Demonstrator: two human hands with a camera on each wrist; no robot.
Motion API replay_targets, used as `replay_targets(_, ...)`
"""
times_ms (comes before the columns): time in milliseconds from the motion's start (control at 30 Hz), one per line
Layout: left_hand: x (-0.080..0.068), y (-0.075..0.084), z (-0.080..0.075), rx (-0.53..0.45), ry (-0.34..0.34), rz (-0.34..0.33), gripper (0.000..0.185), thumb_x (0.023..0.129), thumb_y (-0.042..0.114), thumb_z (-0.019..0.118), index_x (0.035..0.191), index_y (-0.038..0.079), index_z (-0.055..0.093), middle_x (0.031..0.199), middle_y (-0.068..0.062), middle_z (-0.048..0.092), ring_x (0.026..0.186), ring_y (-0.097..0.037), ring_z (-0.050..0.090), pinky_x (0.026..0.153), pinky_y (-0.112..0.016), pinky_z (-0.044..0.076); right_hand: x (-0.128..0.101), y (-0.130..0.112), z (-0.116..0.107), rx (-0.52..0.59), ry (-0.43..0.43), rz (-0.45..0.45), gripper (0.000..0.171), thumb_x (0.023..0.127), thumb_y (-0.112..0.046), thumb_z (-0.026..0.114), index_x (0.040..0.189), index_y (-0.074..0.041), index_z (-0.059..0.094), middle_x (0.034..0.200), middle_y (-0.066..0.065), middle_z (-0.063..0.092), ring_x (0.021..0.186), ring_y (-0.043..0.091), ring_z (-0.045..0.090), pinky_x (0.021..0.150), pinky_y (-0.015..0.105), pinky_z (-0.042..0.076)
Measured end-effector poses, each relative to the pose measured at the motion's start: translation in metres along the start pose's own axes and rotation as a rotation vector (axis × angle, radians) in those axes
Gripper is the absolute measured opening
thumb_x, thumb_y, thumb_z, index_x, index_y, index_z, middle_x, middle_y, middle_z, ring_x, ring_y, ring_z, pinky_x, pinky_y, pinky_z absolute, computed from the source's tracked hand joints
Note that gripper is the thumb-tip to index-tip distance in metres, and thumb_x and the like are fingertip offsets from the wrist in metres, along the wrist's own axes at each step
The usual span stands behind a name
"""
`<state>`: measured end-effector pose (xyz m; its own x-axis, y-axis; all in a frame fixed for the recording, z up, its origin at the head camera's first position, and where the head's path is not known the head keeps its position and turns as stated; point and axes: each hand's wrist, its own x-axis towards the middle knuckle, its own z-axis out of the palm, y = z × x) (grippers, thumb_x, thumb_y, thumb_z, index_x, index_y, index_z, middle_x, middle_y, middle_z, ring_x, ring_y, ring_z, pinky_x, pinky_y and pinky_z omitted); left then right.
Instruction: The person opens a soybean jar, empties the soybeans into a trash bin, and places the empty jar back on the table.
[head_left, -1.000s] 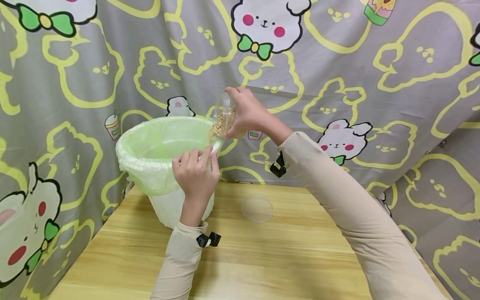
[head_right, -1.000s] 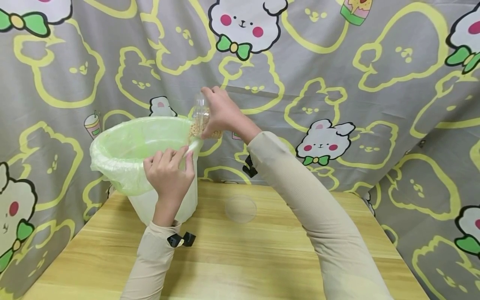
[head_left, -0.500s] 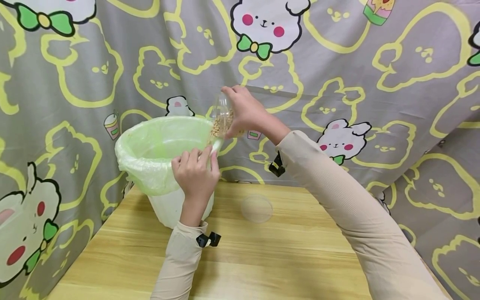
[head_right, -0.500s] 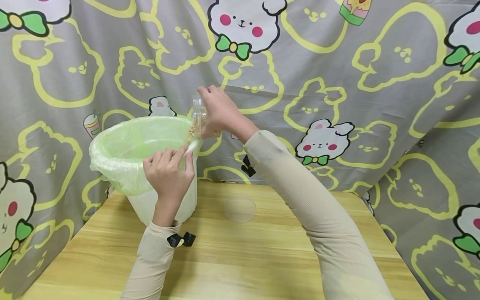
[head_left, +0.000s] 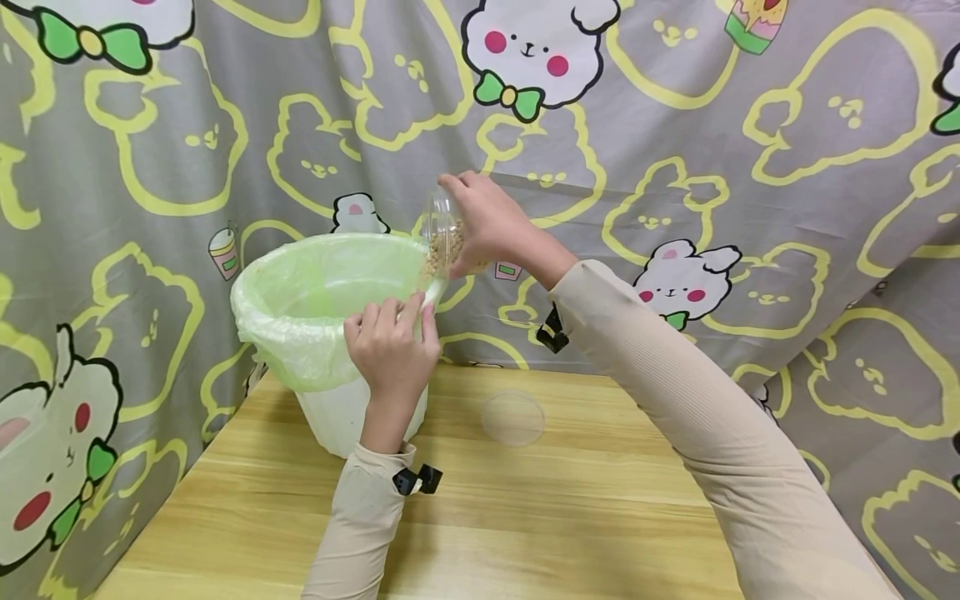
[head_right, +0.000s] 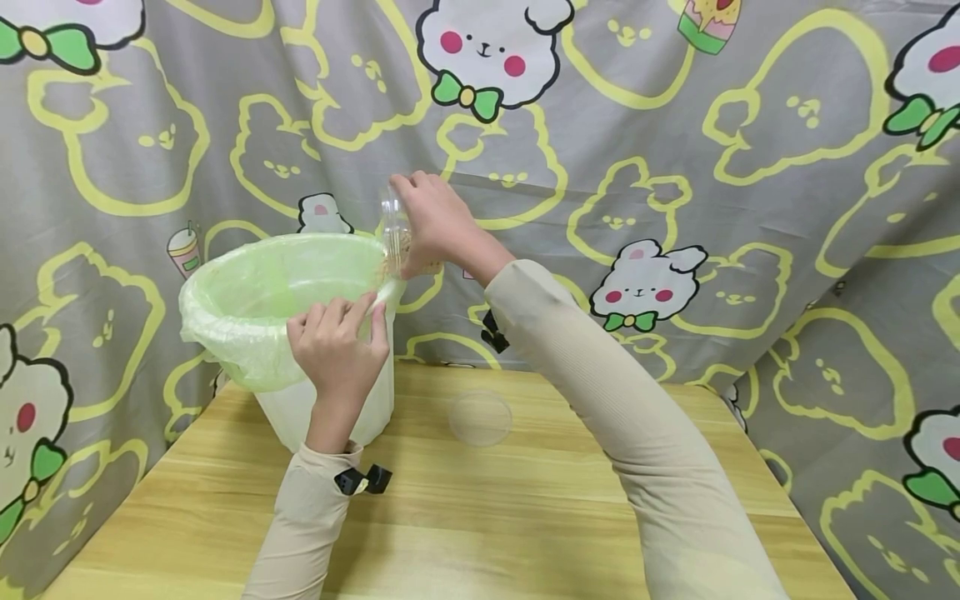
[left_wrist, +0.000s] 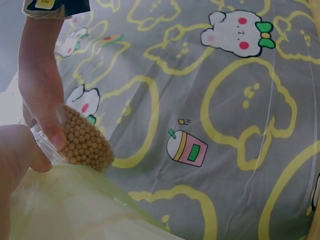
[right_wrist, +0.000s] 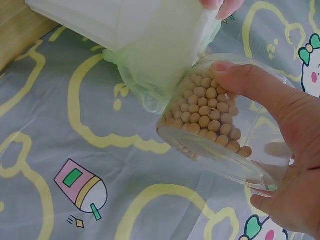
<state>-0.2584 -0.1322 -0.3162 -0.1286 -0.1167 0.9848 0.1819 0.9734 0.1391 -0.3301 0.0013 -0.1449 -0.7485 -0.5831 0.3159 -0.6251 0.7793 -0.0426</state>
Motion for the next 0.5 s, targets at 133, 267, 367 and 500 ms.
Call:
replay_targets(133, 0.0006, 0.0003, 0.0000, -0.002, 0.002, -0.001, 0.016, 0.089, 0.024, 0.072, 0.095, 0.012, 0.081, 0.078, -0.009, 0.073, 0.071, -0.031, 0.061, 0.075, -0.045, 0.042, 0.0006, -0.0014, -0.0002, -0.013, 0.000, -0.002, 0.129, 0.056, -0.036, 0.100, 0.160, -0.009, 0.028, 0.156, 0.014, 0.040, 0.145, 0.032, 0.038, 0.117, 0.042, 0.040)
replay_targets(267, 0.0007, 0.0004, 0.0000, -0.001, -0.001, -0.003, 0.016, 0.089, 0.025, 0.072, 0.095, 0.012, 0.080, 0.078, -0.009, 0.073, 0.071, -0.031, 0.061, 0.075, -0.045, 0.041, 0.0010, -0.0034, -0.0009, -0.025, -0.001, 0.002, 0.129, 0.055, -0.035, 0.100, 0.159, -0.010, 0.028, 0.156, 0.014, 0.040, 0.145, 0.031, 0.038, 0.117, 0.042, 0.040)
replay_targets(367, 0.0003, 0.0002, 0.0003, -0.001, -0.007, -0.004, 0.016, 0.089, 0.024, 0.072, 0.095, 0.012, 0.081, 0.078, -0.009, 0.073, 0.071, -0.030, 0.061, 0.075, -0.044, 0.042, 0.0015, -0.0049, -0.0014, -0.045, -0.002, 0.005, 0.129, 0.054, -0.035, 0.100, 0.159, -0.011, 0.029, 0.156, 0.013, 0.040, 0.145, 0.030, 0.039, 0.117, 0.041, 0.040)
replay_targets(500, -0.0001, 0.0000, 0.0010, -0.003, -0.003, -0.005, 0.016, 0.089, 0.024, 0.072, 0.095, 0.012, 0.081, 0.078, -0.009, 0.073, 0.070, -0.030, 0.061, 0.075, -0.044, 0.042, 0.0019, -0.0072, -0.0019, -0.074, -0.009, 0.002, 0.129, 0.055, -0.036, 0.099, 0.160, -0.011, 0.028, 0.157, 0.013, 0.039, 0.146, 0.030, 0.037, 0.118, 0.041, 0.039)
